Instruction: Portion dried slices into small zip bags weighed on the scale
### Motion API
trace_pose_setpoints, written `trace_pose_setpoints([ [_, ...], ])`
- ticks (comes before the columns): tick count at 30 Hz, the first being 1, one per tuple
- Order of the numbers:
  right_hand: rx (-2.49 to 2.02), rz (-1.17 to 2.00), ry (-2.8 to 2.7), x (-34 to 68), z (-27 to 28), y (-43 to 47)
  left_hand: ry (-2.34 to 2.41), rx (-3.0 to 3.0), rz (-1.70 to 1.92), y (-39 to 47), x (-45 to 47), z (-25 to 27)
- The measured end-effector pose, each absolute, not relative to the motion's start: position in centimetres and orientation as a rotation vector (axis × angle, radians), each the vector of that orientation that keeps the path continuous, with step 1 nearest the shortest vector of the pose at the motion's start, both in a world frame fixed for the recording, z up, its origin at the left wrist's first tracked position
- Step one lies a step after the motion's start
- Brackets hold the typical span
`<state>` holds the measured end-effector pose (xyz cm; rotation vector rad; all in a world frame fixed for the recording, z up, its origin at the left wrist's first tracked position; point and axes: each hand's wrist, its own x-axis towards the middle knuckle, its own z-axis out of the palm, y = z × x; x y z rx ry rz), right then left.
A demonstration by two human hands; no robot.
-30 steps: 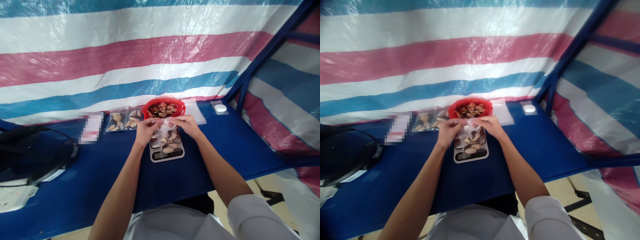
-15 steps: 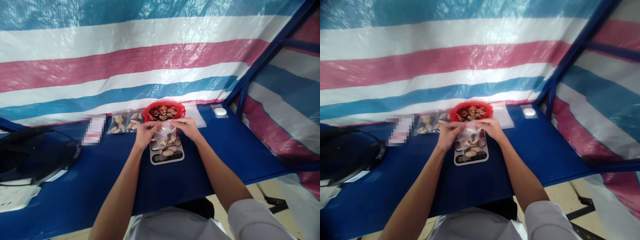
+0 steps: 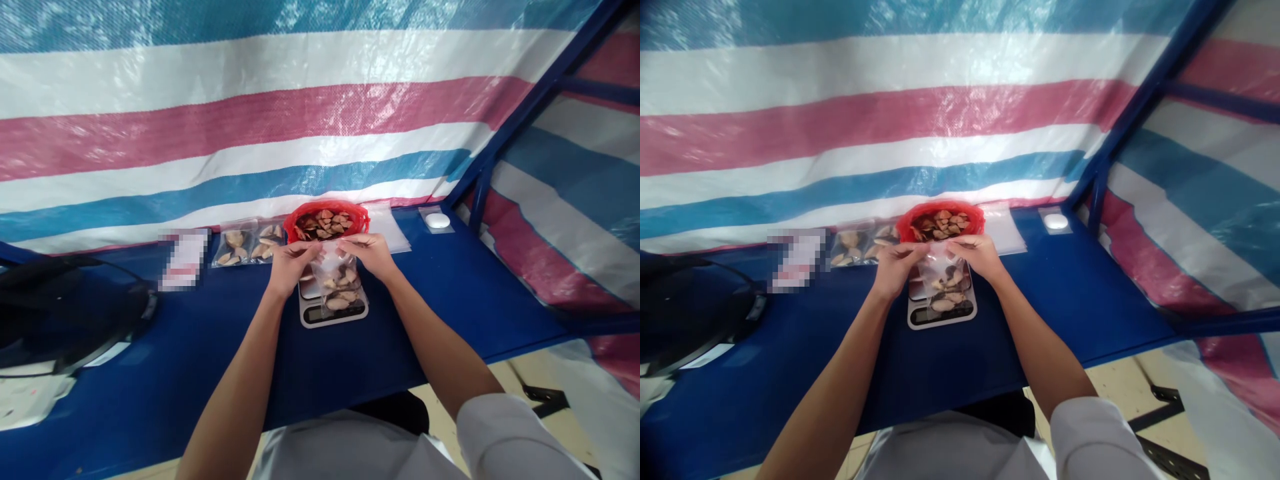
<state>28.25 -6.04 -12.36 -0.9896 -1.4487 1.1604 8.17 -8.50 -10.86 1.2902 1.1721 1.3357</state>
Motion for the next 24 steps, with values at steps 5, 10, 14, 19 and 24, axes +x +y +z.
trace_pose_setpoints([
  [5,-0.955,1.195,-1.397,28.4,-11.91,-6.11,1.136,1.259,1.356,-8.37,8.07,-10.92],
  [10,-1.002,1.228,-1.357,28.83,-11.67,-6.21,1.133,1.24,1.408,-8.27,8.07,-11.08],
  [14,-1.019,1.235,-1.343,29.01,-11.92,-6.04,1.122,1.157,1.386,-8.23,7.94,-11.25],
  [19,-1.02,1.237,-1.338,28.96,-12.1,-5.82,1.116,1.149,1.363,-8.21,7.77,-11.49],
  [24,-1.015,1.213,-1.346,28.46,-12.13,-5.87,1.14,1.204,1.376,-8.39,8.05,-11.28],
])
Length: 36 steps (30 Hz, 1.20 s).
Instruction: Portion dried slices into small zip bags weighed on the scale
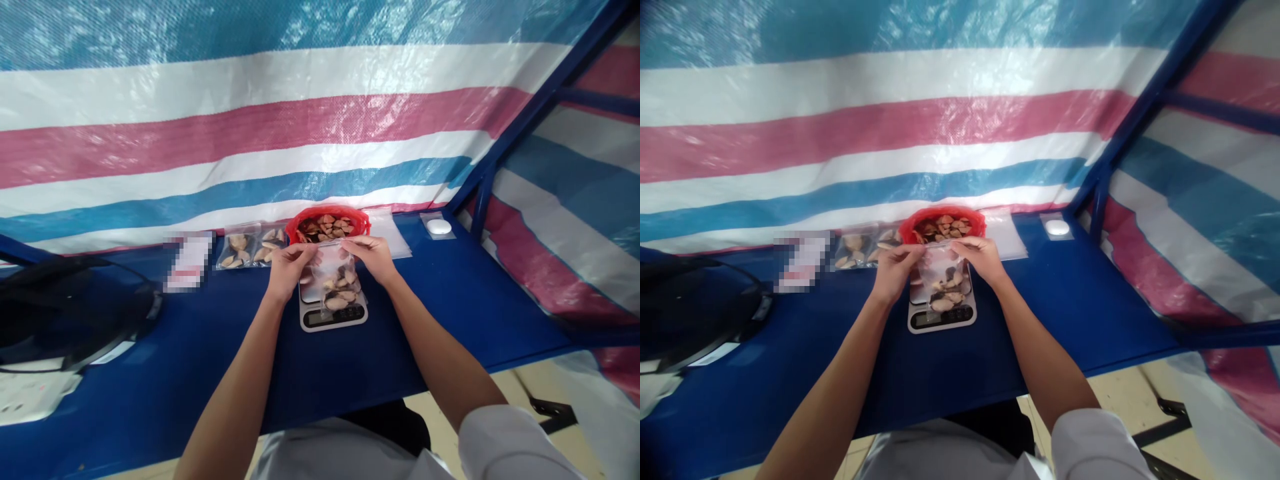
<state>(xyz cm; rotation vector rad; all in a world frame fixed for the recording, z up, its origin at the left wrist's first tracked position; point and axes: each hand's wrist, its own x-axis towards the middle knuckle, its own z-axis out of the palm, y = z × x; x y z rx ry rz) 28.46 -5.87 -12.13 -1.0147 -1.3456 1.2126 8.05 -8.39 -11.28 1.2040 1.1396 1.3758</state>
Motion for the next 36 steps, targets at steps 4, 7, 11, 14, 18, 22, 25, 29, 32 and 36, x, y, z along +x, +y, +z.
trace_pose_setpoints([
  [4,-1.003,1.213,-1.332,28.1,-12.0,-6.1,1.162,1.253,1.351,-8.6,8.4,-11.0],
  [7,-0.955,1.293,-1.322,28.1,-11.8,-6.3,1.203,1.261,1.371,-8.7,8.4,-11.0],
  [11,-0.921,1.389,-1.374,28.3,-11.7,-6.2,1.241,1.23,1.424,-8.5,8.3,-11.2],
  [14,-0.92,1.348,-1.384,28.2,-11.6,-6.0,1.216,1.212,1.411,-8.4,8.2,-11.1],
  [18,-0.939,1.316,-1.262,27.9,-11.4,-5.8,1.13,1.141,1.356,-8.8,8.3,-10.3],
  [22,-0.953,1.253,-1.11,27.2,-11.2,-5.5,1.061,1.193,1.256,-9.4,8.2,-9.4],
  [25,-0.958,1.235,-1.08,26.4,-10.9,-5.3,1.037,1.243,1.192,-9.9,7.9,-9.3],
  [29,-0.97,1.302,-1.03,25.1,-10.2,-5.5,1.032,1.245,1.19,-10.2,7.2,-9.7],
  [32,-0.951,1.35,-1.047,24.2,-9.5,-5.4,1.038,1.252,1.218,-10.1,6.1,-9.7],
  [36,-0.888,1.349,-1.172,23.3,-8.4,-4.4,1.091,1.24,1.235,-10.0,3.5,-9.3],
])
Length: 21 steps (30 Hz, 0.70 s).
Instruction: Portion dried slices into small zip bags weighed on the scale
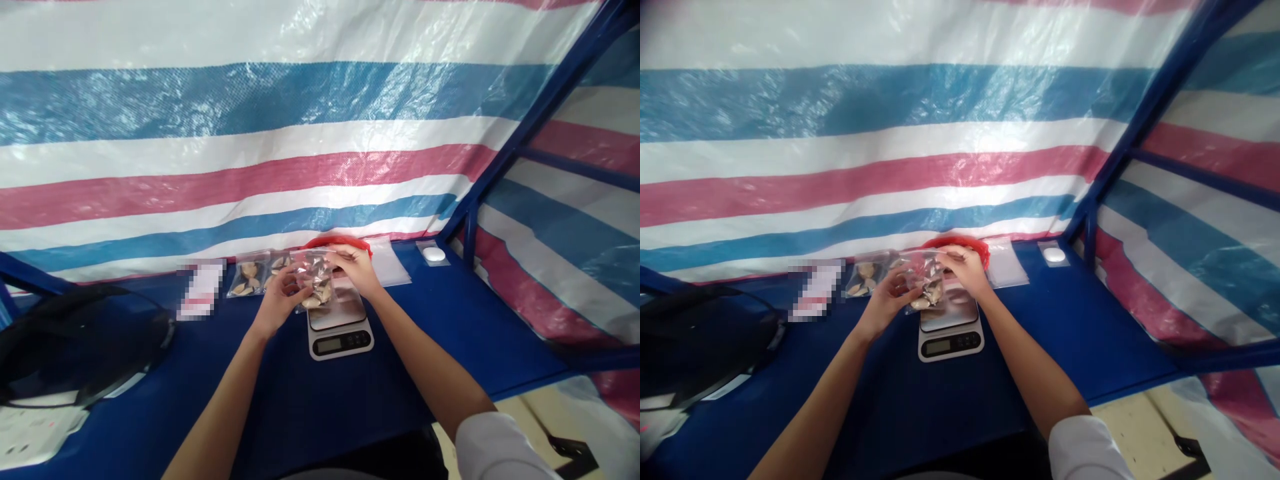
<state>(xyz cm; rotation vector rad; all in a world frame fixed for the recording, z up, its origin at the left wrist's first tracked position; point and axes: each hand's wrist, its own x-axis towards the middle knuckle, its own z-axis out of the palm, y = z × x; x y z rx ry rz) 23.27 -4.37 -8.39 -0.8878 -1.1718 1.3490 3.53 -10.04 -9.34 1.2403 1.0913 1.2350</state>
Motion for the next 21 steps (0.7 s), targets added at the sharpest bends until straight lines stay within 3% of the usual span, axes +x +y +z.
trace_pose_setpoints([
  [8,-0.804,1.246,-1.668,18.1,-6.3,0.2,1.278,1.232,1.22,-9.3,-3.2,-8.2],
  [21,-1.11,0.556,-2.284,9.3,-6.0,4.3,1.84,1.434,1.135,-7.1,-10.7,-8.1],
])
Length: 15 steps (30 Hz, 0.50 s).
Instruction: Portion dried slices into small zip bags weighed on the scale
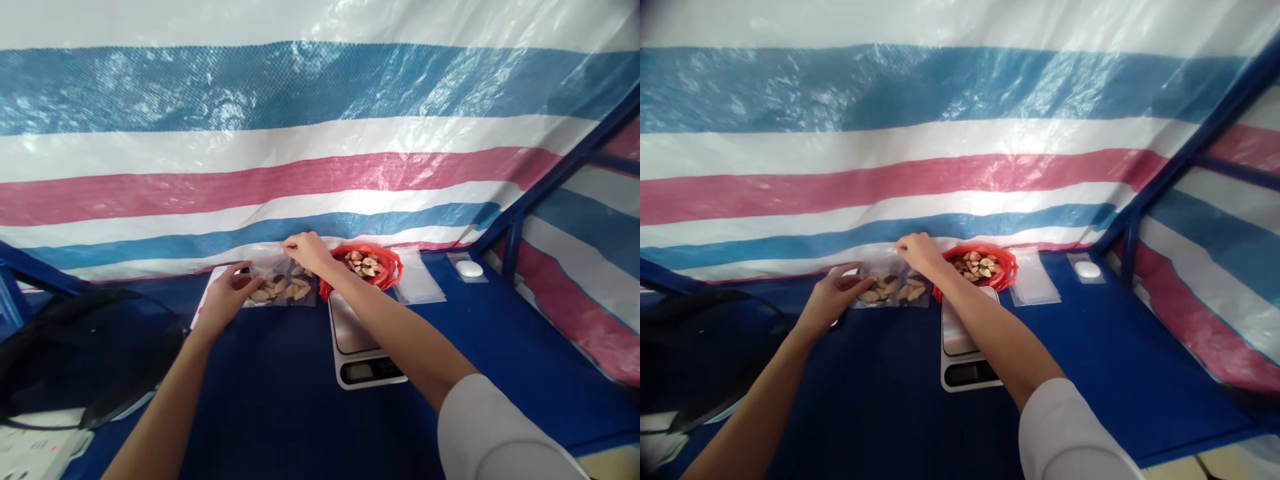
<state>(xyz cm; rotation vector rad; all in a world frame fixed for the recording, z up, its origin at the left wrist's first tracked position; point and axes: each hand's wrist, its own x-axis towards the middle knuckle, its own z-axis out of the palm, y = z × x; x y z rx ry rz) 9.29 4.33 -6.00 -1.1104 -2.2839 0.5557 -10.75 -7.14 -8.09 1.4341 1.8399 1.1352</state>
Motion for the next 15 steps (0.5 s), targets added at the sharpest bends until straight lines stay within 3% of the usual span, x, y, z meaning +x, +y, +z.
trace_pose_setpoints([
  [6,-1.229,0.376,-2.41,7.5,-7.0,4.9,2.106,1.953,1.098,-7.1,-11.1,-9.6],
  [10,-1.238,0.29,-2.453,8.0,-6.6,3.5,1.935,2.466,1.129,-7.2,-10.4,-11.0],
  [15,-0.979,0.109,-2.502,9.3,-7.5,-0.3,1.827,2.621,0.968,-7.0,-10.3,-12.2],
])
